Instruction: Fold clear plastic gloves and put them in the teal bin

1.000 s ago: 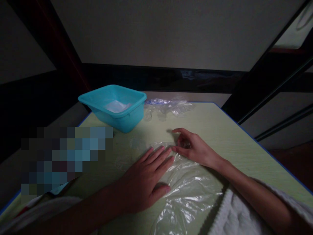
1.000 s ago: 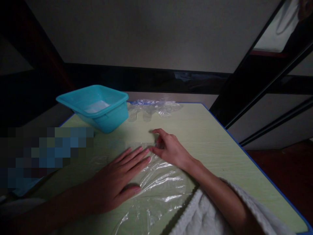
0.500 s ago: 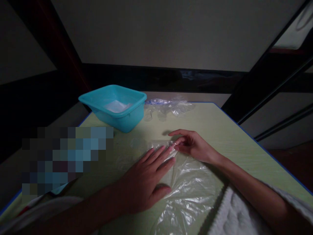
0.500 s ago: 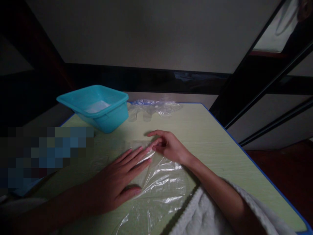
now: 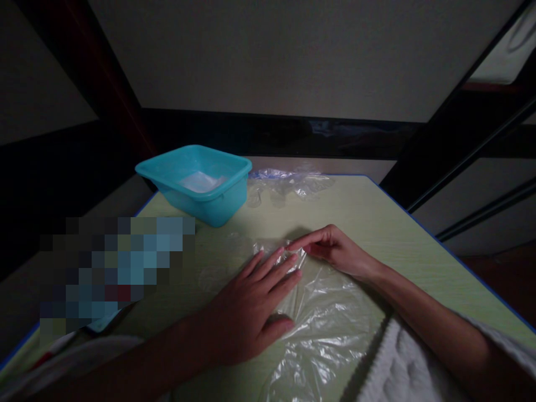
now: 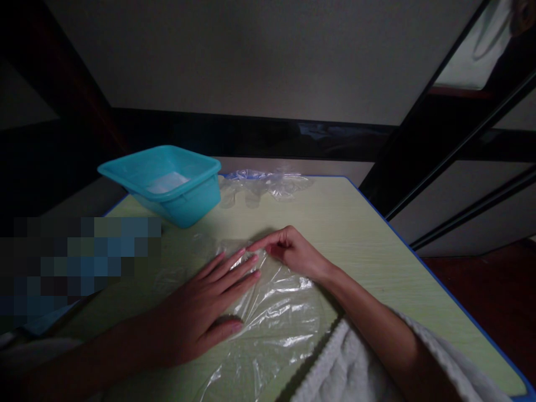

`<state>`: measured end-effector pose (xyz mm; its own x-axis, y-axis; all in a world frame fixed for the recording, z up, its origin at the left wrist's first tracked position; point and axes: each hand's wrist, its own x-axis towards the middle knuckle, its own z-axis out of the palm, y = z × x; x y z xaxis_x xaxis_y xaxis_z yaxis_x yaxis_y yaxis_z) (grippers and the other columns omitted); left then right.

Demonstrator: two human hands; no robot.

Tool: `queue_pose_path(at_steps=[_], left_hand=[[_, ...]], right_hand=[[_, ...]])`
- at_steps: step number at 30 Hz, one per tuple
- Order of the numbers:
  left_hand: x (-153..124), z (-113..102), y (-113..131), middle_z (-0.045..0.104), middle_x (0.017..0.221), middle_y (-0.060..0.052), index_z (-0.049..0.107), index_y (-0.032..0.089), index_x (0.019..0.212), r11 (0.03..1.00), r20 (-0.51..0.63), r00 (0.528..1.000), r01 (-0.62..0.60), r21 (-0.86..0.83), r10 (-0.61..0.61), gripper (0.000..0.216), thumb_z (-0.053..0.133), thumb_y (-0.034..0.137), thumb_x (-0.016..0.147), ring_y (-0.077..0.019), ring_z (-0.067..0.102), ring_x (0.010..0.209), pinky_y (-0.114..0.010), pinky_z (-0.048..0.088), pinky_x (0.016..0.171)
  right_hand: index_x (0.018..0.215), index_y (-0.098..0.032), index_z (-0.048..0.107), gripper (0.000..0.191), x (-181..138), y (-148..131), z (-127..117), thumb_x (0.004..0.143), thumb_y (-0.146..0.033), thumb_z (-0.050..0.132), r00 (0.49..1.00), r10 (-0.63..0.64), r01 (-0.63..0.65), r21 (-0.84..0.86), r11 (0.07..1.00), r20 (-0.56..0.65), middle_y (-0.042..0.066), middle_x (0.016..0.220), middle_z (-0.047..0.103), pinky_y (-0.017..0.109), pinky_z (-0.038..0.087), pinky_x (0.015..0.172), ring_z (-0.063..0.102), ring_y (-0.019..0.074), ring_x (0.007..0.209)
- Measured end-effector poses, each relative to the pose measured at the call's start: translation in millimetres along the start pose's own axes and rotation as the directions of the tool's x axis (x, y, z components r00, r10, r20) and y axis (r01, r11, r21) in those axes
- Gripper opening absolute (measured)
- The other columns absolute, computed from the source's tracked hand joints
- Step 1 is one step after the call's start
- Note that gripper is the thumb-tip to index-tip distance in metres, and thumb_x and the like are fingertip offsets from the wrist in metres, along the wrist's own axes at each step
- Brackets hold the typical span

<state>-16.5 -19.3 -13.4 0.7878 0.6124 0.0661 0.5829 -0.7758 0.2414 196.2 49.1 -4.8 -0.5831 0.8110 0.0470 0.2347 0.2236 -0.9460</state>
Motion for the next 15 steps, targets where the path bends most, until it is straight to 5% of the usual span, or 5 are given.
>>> queue_pose_path(at_steps=[15], left_hand=[[0.2, -0.2, -0.4, 0.015, 0.152, -0.005, 0.026, 0.017, 0.142, 1.000, 0.034, 0.999, 0.014, 0.013, -0.015, 0.060, 0.045, 0.039, 0.090, -0.0258, 0.008, 0.140, -0.050, 0.014, 0.112]], right_hand=[[0.106, -0.023, 0.067, 0.031, -0.6, -3.5, 4.2, 0.082, -0.012, 0.050, 0.982, -0.189, 0.189, 0.016, 0.982, -0.009, 0.004, 0.119, 0.062, 0.041, 0.039, 0.101, 0.054, 0.0174, 0.115]])
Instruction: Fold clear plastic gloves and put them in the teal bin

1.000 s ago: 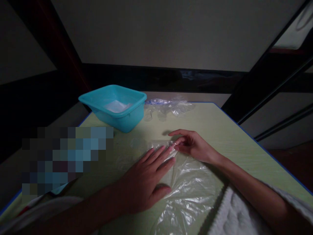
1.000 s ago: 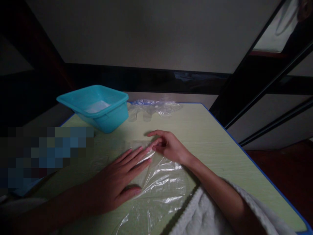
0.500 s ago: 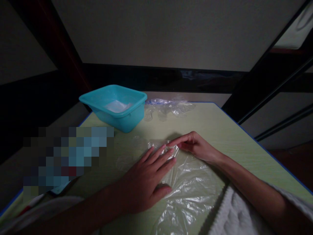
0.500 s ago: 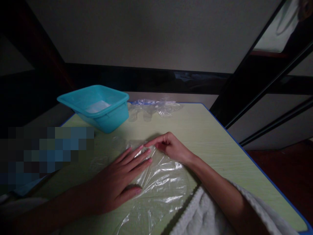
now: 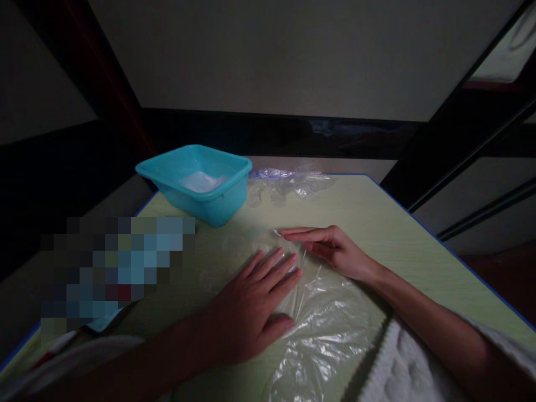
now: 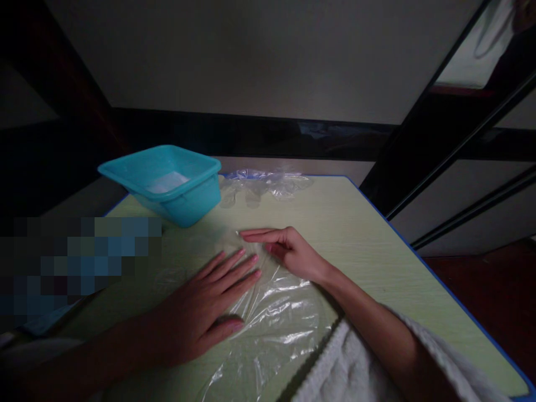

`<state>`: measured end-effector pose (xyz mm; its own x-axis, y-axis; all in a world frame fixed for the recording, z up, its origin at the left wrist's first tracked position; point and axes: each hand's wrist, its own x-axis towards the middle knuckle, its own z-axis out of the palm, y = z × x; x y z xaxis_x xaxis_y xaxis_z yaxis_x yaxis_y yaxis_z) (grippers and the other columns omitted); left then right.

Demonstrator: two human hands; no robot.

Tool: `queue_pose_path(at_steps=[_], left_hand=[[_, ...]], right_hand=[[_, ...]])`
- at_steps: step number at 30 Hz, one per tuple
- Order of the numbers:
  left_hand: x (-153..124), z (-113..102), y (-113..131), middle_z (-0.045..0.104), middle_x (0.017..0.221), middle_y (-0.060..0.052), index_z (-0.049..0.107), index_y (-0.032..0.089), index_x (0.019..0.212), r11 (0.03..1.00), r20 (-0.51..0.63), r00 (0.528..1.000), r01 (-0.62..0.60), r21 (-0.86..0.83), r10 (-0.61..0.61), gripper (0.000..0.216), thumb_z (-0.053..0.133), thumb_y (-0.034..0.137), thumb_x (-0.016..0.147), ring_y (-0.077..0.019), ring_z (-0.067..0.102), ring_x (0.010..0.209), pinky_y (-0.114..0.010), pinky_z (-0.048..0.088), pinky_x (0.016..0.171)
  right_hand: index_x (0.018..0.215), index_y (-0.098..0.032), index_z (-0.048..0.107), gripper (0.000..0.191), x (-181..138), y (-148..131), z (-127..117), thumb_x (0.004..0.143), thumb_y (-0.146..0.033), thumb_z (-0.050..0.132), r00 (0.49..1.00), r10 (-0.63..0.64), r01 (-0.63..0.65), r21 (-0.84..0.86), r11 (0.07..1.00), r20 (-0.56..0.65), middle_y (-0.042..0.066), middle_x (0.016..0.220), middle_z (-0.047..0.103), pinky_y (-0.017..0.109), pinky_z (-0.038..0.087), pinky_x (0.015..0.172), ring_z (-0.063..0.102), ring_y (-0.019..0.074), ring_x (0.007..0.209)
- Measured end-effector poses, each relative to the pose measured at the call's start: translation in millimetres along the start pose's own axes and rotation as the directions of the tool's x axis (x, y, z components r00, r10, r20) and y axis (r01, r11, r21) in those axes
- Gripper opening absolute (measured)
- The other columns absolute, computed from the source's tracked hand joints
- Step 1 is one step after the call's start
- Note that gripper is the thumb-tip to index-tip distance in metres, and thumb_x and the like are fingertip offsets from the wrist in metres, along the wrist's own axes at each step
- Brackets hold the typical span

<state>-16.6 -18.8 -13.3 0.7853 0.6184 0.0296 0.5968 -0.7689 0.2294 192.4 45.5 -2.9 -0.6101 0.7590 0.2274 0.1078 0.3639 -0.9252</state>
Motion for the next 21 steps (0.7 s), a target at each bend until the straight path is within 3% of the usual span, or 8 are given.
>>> queue_pose_path(at_steps=[4, 6, 8, 11, 16, 21], left_hand=[[-0.2, -0.1, -1.0, 0.015, 0.152, -0.004, 0.026, 0.018, 0.142, 1.000, 0.006, 1.000, -0.001, -0.001, 0.001, 0.059, 0.043, 0.041, 0.090, -0.0250, 0.008, 0.140, -0.048, 0.012, 0.112], [-0.3, 0.2, -1.3, 0.016, 0.152, -0.005, 0.026, 0.018, 0.142, 1.000, 0.009, 1.000, -0.005, -0.003, 0.005, 0.059, 0.042, 0.042, 0.091, -0.0250, 0.010, 0.140, -0.048, 0.013, 0.112], [-0.4, 0.5, -1.4, 0.017, 0.152, -0.005, 0.026, 0.018, 0.142, 1.000, 0.010, 1.000, -0.005, -0.003, 0.006, 0.059, 0.042, 0.043, 0.091, -0.0254, 0.011, 0.140, -0.049, 0.013, 0.112], [-0.3, 0.4, -1.0, 0.019, 0.152, -0.007, 0.026, 0.017, 0.142, 1.000, 0.014, 1.000, -0.009, -0.004, 0.009, 0.059, 0.041, 0.044, 0.091, -0.0266, 0.012, 0.139, -0.050, 0.015, 0.111], [0.5, -2.9, 1.5, 0.038, 0.143, -0.012, 0.037, 0.013, 0.136, 1.000, 0.039, 0.999, 0.002, -0.003, -0.002, 0.056, 0.046, 0.041, 0.089, -0.0298, 0.026, 0.135, -0.052, 0.016, 0.111], [1.0, -4.4, 2.0, 0.035, 0.144, -0.013, 0.036, 0.012, 0.137, 1.000, 0.053, 0.999, 0.000, 0.006, -0.001, 0.057, 0.047, 0.039, 0.088, -0.0316, 0.021, 0.136, -0.054, 0.018, 0.110]], right_hand=[[0.104, -0.022, 0.068, 0.029, -0.2, 0.0, 1.5, 0.084, -0.014, 0.049, 0.997, -0.040, 0.034, -0.089, 0.995, -0.067, 0.004, 0.115, 0.065, 0.037, 0.045, 0.094, 0.059, 0.0167, 0.108], [0.101, -0.020, 0.068, 0.028, -0.2, 0.7, 1.2, 0.083, -0.015, 0.048, 0.988, -0.068, 0.027, -0.278, 0.960, -0.137, 0.005, 0.112, 0.067, 0.039, 0.047, 0.091, 0.061, 0.0184, 0.104], [0.102, -0.018, 0.068, 0.027, -0.7, 1.1, 0.9, 0.084, -0.016, 0.048, 0.979, -0.133, 0.038, -0.502, 0.864, -0.153, 0.007, 0.110, 0.067, 0.043, 0.046, 0.090, 0.061, 0.0209, 0.102], [0.112, -0.015, 0.062, 0.030, -2.8, -1.2, 3.6, 0.089, -0.020, 0.043, 0.979, -0.204, 0.149, -0.634, 0.759, -0.013, 0.008, 0.115, 0.065, 0.043, 0.045, 0.092, 0.057, 0.0209, 0.107], [0.128, -0.008, 0.048, 0.038, -4.2, -9.2, 15.1, 0.095, -0.024, 0.036, 0.955, -0.071, 0.236, -0.589, 0.773, 0.289, 0.012, 0.132, 0.052, 0.033, 0.040, 0.101, 0.048, 0.0157, 0.121], [0.136, -0.007, 0.036, 0.046, -0.8, -11.9, 17.9, 0.096, -0.030, 0.037, 0.954, 0.014, 0.211, -0.704, 0.678, 0.300, 0.013, 0.127, 0.056, 0.044, 0.019, 0.112, 0.053, 0.0188, 0.116]])
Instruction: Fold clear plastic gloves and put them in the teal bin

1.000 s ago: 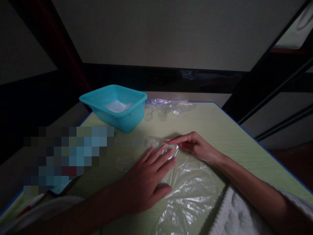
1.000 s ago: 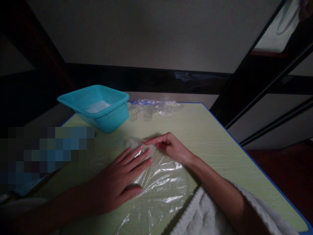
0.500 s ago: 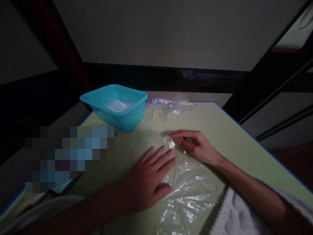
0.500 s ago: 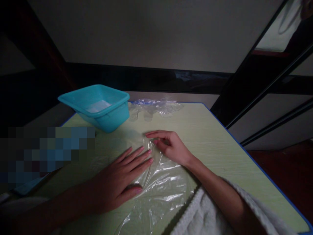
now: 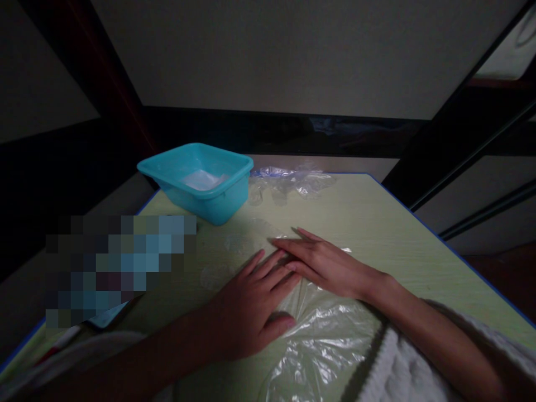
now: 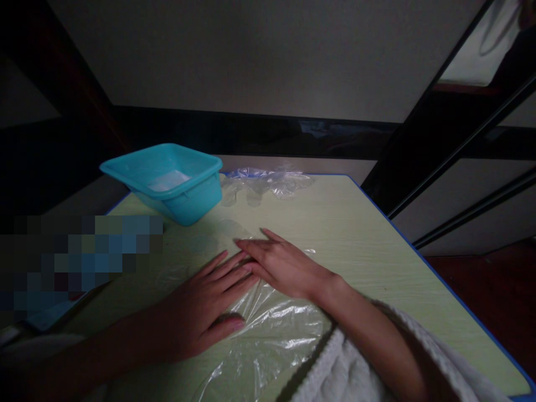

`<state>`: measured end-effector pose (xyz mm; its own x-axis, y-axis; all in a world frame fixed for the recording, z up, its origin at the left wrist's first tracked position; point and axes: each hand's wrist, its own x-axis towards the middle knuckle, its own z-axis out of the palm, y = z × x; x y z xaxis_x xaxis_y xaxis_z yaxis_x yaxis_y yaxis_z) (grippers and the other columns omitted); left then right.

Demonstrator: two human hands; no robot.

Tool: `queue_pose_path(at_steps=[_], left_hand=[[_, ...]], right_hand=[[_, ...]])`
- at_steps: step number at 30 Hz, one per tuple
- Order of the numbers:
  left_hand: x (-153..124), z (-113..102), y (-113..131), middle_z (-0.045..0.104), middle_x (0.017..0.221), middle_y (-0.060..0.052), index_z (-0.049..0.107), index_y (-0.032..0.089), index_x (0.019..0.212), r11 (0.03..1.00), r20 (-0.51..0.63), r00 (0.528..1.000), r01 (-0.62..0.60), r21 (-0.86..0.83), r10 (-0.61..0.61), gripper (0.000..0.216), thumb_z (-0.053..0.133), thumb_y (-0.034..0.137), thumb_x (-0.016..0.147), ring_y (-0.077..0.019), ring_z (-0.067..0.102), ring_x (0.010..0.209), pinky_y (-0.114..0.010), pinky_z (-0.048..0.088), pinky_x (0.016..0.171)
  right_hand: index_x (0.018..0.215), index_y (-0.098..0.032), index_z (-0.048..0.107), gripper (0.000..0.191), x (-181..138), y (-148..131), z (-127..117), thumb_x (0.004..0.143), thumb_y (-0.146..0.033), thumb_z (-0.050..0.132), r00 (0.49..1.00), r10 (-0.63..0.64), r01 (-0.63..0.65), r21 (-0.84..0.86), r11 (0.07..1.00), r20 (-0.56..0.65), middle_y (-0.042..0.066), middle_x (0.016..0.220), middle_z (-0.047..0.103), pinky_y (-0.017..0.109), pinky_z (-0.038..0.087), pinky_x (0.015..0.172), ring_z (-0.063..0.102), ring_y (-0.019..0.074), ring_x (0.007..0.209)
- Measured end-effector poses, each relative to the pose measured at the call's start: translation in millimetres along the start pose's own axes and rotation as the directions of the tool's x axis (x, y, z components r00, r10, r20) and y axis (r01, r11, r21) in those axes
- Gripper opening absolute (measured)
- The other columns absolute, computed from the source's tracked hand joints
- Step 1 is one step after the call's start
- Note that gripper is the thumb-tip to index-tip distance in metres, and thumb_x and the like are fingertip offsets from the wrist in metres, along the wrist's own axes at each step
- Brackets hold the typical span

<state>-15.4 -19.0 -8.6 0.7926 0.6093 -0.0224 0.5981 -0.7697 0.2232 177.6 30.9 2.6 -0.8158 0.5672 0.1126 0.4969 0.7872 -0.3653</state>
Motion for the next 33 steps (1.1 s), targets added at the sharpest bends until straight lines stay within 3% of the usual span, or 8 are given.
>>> queue_pose_path(at_steps=[14, 21, 33], left_hand=[[0.2, 1.3, 1.1, 0.036, 0.144, -0.013, 0.037, 0.013, 0.135, 1.000, -0.053, 0.999, -0.014, -0.013, 0.013, 0.054, 0.047, 0.037, 0.088, -0.0319, 0.022, 0.136, -0.055, 0.018, 0.109], [-0.3, 0.2, -0.6, 0.036, 0.144, -0.012, 0.036, 0.014, 0.136, 1.000, -0.015, 1.000, 0.007, -0.009, -0.007, 0.055, 0.048, 0.038, 0.087, -0.0308, 0.020, 0.137, -0.053, 0.015, 0.110], [-5.7, 2.8, -10.5, 0.025, 0.150, -0.007, 0.028, 0.019, 0.141, 1.000, -0.024, 0.999, -0.023, -0.008, 0.022, 0.058, 0.046, 0.041, 0.090, -0.0257, 0.012, 0.139, -0.050, 0.010, 0.112]], right_hand=[[0.135, -0.010, 0.034, 0.051, 2.8, 3.1, 1.1, 0.094, -0.040, 0.038, 0.997, 0.070, -0.072, -0.071, 0.995, -0.031, 0.014, 0.127, 0.055, 0.056, 0.014, 0.109, 0.054, 0.0249, 0.114], [0.137, -0.011, 0.033, 0.054, 3.5, 2.3, 0.7, 0.093, -0.043, 0.037, 0.997, 0.062, -0.065, -0.091, 0.994, -0.039, 0.015, 0.126, 0.056, 0.057, 0.015, 0.108, 0.054, 0.0260, 0.115], [0.136, -0.014, 0.037, 0.053, -2.9, 1.7, -10.0, 0.093, -0.046, 0.034, 0.989, 0.141, -0.149, -0.222, 0.964, -0.051, 0.015, 0.128, 0.055, 0.061, 0.017, 0.106, 0.053, 0.0280, 0.115]])
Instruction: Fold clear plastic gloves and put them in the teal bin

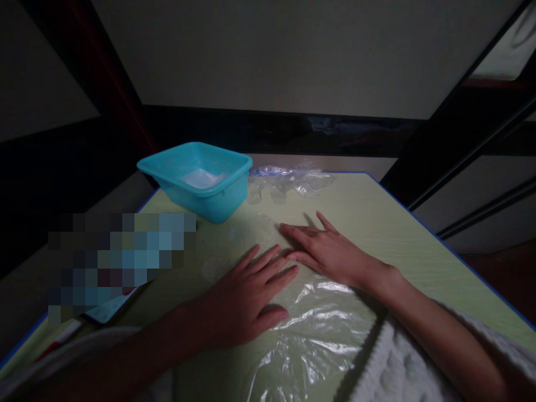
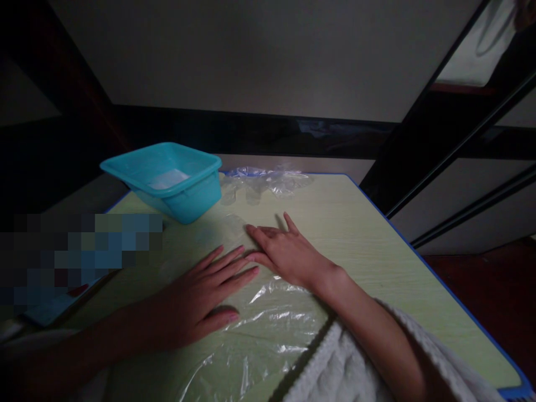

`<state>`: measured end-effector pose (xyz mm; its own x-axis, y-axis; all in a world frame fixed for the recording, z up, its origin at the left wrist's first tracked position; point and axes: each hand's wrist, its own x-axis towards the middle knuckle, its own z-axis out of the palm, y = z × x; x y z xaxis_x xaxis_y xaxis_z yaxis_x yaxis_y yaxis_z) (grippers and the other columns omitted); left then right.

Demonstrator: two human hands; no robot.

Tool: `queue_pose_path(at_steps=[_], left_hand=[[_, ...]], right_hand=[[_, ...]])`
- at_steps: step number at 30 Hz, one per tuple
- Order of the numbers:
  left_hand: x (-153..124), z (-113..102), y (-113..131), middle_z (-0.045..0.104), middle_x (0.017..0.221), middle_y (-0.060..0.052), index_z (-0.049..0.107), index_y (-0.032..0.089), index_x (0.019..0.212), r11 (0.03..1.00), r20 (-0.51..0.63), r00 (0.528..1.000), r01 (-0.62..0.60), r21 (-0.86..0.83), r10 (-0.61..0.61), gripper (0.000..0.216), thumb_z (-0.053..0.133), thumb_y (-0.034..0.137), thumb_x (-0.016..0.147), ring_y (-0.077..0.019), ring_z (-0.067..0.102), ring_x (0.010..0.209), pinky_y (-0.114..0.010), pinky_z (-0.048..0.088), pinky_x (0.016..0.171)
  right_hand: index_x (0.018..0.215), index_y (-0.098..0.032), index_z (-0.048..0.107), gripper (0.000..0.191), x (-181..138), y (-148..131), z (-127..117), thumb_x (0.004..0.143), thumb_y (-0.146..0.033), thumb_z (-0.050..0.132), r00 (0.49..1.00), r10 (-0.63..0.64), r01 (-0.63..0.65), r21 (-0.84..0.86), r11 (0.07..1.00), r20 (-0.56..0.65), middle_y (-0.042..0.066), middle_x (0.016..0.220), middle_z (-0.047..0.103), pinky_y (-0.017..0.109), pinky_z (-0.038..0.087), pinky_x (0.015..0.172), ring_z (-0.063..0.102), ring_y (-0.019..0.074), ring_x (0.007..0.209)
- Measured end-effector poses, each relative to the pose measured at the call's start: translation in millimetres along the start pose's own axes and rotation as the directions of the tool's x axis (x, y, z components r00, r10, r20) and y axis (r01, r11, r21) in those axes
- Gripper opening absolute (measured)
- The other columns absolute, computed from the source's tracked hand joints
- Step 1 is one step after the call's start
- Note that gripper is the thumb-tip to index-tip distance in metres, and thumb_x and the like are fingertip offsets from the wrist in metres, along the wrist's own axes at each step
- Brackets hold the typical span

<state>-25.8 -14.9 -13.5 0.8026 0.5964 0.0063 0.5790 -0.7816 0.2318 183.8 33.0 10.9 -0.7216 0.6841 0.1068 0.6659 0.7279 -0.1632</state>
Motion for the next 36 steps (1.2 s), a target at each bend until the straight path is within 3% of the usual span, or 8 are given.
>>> queue_pose_path(at_steps=[7, 12, 20, 26, 30, 33, 36], left_hand=[[1.7, -5.0, -2.3, 0.020, 0.151, -0.007, 0.031, 0.022, 0.140, 0.999, 0.013, 0.999, 0.034, 0.000, -0.034, 0.052, 0.043, 0.037, 0.091, -0.0273, 0.011, 0.140, -0.058, 0.009, 0.109], [1.8, -9.7, -1.9, 0.028, 0.148, -0.007, 0.039, 0.020, 0.135, 0.999, -0.001, 0.999, 0.051, -0.018, -0.051, 0.047, 0.043, 0.035, 0.091, -0.0289, 0.013, 0.139, -0.060, 0.005, 0.108], [1.6, -11.4, -7.1, 0.042, 0.141, -0.008, 0.045, 0.016, 0.129, 0.999, -0.082, 0.996, 0.032, 0.005, -0.031, 0.041, 0.039, 0.035, 0.094, -0.0281, 0.020, 0.137, -0.062, -0.005, 0.107], [1.7, -15.8, -13.1, 0.054, 0.131, -0.010, 0.056, 0.014, 0.116, 0.998, -0.162, 0.985, 0.056, -0.006, -0.056, 0.034, 0.036, 0.032, 0.094, -0.0289, 0.030, 0.133, -0.062, -0.010, 0.106], [0.4, -14.7, -14.5, 0.063, 0.119, -0.008, 0.064, 0.015, 0.099, 0.997, -0.263, 0.962, 0.080, 0.010, -0.075, 0.032, 0.036, 0.029, 0.094, -0.0273, 0.039, 0.129, -0.057, -0.012, 0.108], [0.3, -11.9, -9.7, 0.062, 0.121, -0.008, 0.062, 0.014, 0.105, 0.998, -0.346, 0.937, 0.051, 0.028, -0.038, 0.030, 0.037, 0.023, 0.093, -0.0235, 0.044, 0.125, -0.052, -0.005, 0.112], [1.6, -10.3, -0.2, 0.053, 0.131, -0.012, 0.051, 0.009, 0.123, 0.997, -0.278, 0.957, -0.079, 0.015, 0.080, 0.037, 0.037, 0.019, 0.090, -0.0216, 0.042, 0.127, -0.044, 0.017, 0.113]], right_hand=[[0.135, -0.008, 0.037, 0.059, -4.0, 9.2, -3.4, 0.093, -0.048, 0.032, 0.991, 0.135, -0.130, -0.152, 0.980, 0.019, 0.021, 0.126, 0.054, 0.063, 0.018, 0.104, 0.046, 0.0330, 0.122], [0.136, -0.008, 0.035, 0.059, -13.1, 23.6, -6.0, 0.094, -0.049, 0.028, 0.971, 0.239, -0.232, -0.220, 0.947, 0.002, 0.022, 0.123, 0.056, 0.066, 0.016, 0.102, 0.048, 0.0323, 0.120], [0.132, -0.007, 0.041, 0.056, -20.0, 27.9, -8.2, 0.094, -0.047, 0.028, 0.962, 0.271, -0.272, -0.226, 0.936, -0.034, 0.022, 0.118, 0.060, 0.071, 0.014, 0.099, 0.049, 0.0352, 0.119], [0.128, -0.009, 0.046, 0.047, -29.0, 20.6, -7.0, 0.093, -0.039, 0.037, 0.959, 0.278, -0.284, -0.223, 0.933, -0.059, 0.019, 0.109, 0.065, 0.070, 0.016, 0.100, 0.059, 0.0328, 0.106], [0.117, -0.010, 0.056, 0.034, -30.7, 11.3, -9.7, 0.091, -0.024, 0.038, 0.951, 0.286, -0.309, -0.285, 0.907, -0.122, 0.015, 0.095, 0.069, 0.066, 0.018, 0.102, 0.066, 0.0284, 0.090], [0.103, -0.013, 0.063, 0.032, -25.6, 4.1, -11.9, 0.087, -0.014, 0.035, 0.946, 0.236, -0.293, -0.277, 0.915, -0.220, 0.014, 0.092, 0.070, 0.063, 0.021, 0.103, 0.066, 0.0268, 0.088], [0.106, -0.013, 0.062, 0.035, -18.0, -3.6, -10.0, 0.088, -0.011, 0.033, 0.967, 0.108, -0.138, -0.119, 0.983, -0.232, 0.013, 0.100, 0.069, 0.055, 0.032, 0.102, 0.065, 0.0239, 0.092]])
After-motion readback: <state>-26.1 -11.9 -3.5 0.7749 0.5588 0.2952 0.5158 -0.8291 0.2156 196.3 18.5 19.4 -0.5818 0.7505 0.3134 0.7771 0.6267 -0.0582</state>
